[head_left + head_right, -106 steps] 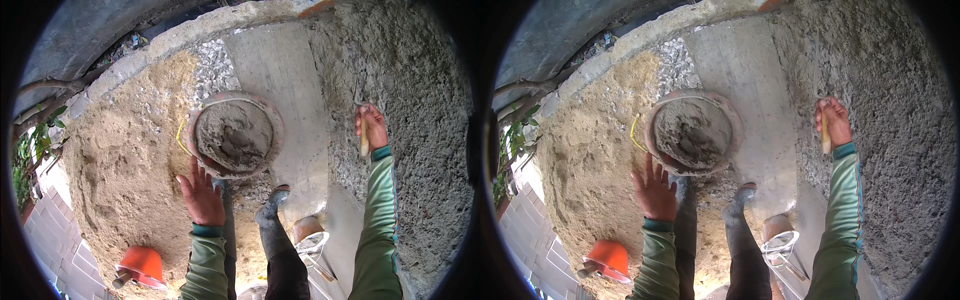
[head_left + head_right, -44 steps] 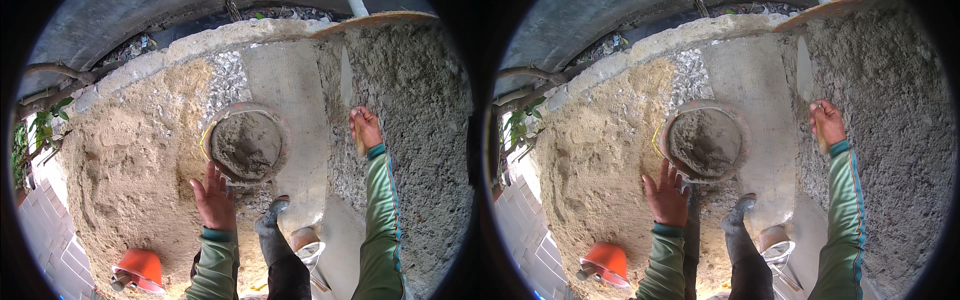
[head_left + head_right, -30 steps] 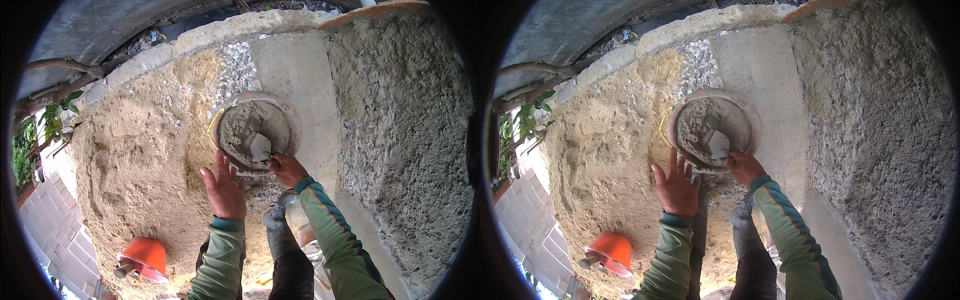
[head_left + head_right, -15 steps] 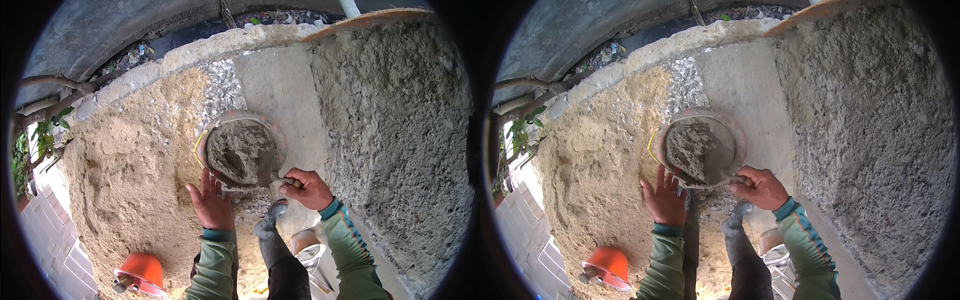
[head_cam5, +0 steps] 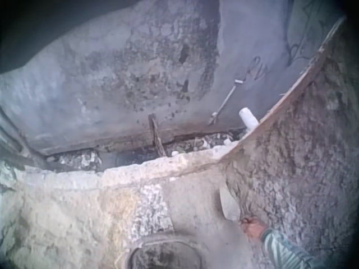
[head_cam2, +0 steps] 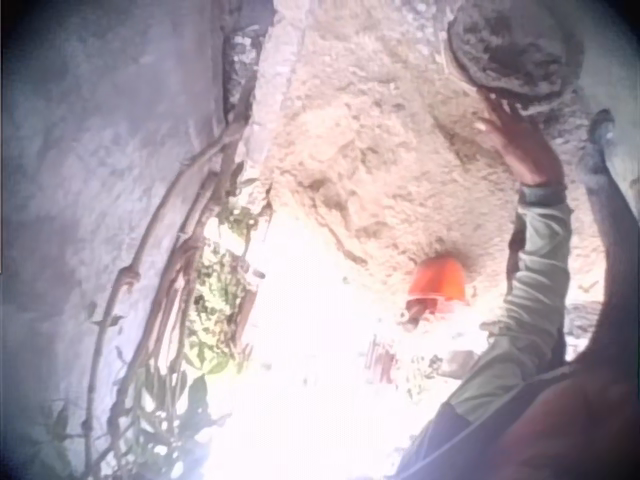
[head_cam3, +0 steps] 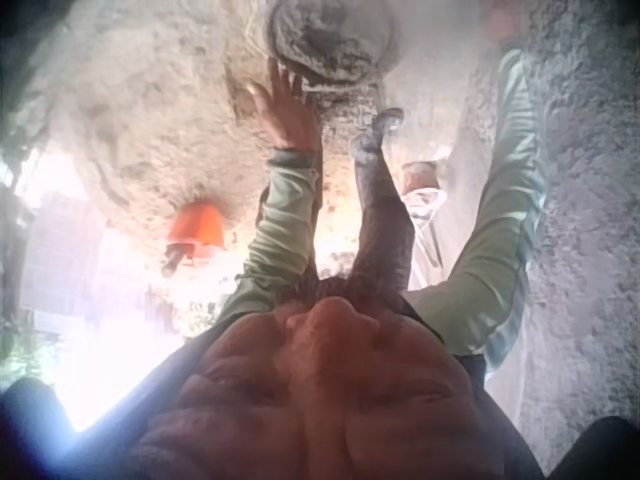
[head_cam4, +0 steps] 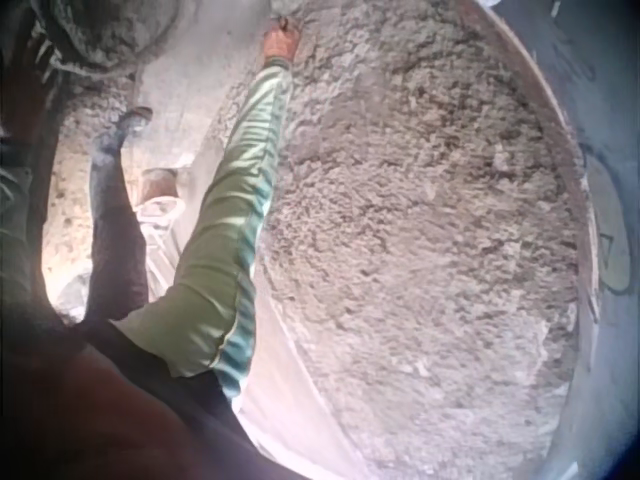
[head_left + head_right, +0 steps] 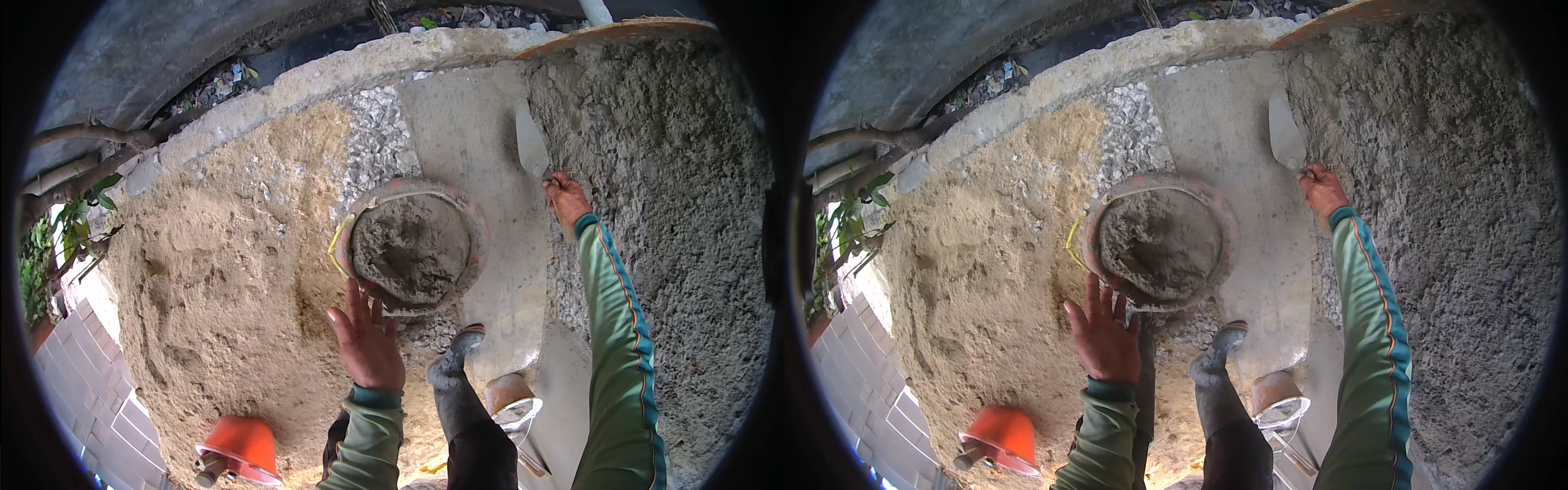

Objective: The person scoops wet cement from a bucket with a trowel and applies it to a vertical wall surface, smoothing the layer in repeated strokes. The person occasionally repositions the bucket and continues spreading cement across the wall area.

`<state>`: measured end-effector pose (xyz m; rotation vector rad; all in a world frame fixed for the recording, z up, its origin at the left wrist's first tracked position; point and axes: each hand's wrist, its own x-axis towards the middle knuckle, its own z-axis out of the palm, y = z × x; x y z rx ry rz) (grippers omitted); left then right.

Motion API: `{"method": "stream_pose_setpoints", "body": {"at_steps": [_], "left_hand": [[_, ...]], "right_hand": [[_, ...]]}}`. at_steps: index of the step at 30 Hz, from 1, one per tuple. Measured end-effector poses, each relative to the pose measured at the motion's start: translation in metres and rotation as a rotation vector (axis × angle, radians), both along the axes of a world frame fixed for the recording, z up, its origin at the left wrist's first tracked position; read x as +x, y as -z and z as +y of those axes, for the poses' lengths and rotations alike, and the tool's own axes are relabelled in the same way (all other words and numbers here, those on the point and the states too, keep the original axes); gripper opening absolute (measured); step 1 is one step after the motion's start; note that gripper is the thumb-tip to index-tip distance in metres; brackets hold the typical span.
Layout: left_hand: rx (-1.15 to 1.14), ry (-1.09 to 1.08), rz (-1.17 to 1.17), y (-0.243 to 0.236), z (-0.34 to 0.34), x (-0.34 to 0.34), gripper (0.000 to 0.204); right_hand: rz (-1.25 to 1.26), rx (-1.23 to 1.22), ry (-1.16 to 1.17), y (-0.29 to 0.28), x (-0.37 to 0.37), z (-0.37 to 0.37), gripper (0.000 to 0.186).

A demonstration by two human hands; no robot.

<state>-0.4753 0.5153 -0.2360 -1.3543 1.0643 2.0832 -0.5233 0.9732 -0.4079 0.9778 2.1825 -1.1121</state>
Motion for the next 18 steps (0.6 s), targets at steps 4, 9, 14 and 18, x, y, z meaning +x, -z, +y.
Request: {"method": "stream_pose_setpoints", "body": {"at_steps": [4, 9, 14, 18], "left_hand": [[-0.076, 0.01, -0.008, -0.002, -0.013, -0.001, 0.082], [-0.066, 0.1, 0.014, 0.0, 0.003, 0.005, 0.084], [-0.079, 0.13, 0.006, -0.005, -0.004, 0.004, 0.088], [0.014, 0.13, -0.01, -0.004, 0.002, 0.0, 0.089]], "right_hand": [[-0.152, -0.02, 0.02, 0.027, -0.022, -0.083, 0.033], [0.021, 0.058, 0.096, 0.085, -0.083, -0.057, 0.036], [0.048, 0.054, 0.372, 0.086, -0.13, -0.049, 0.037], [0.2, 0.699, -0.026, 0.108, -0.095, 0.015, 0.04]]}}
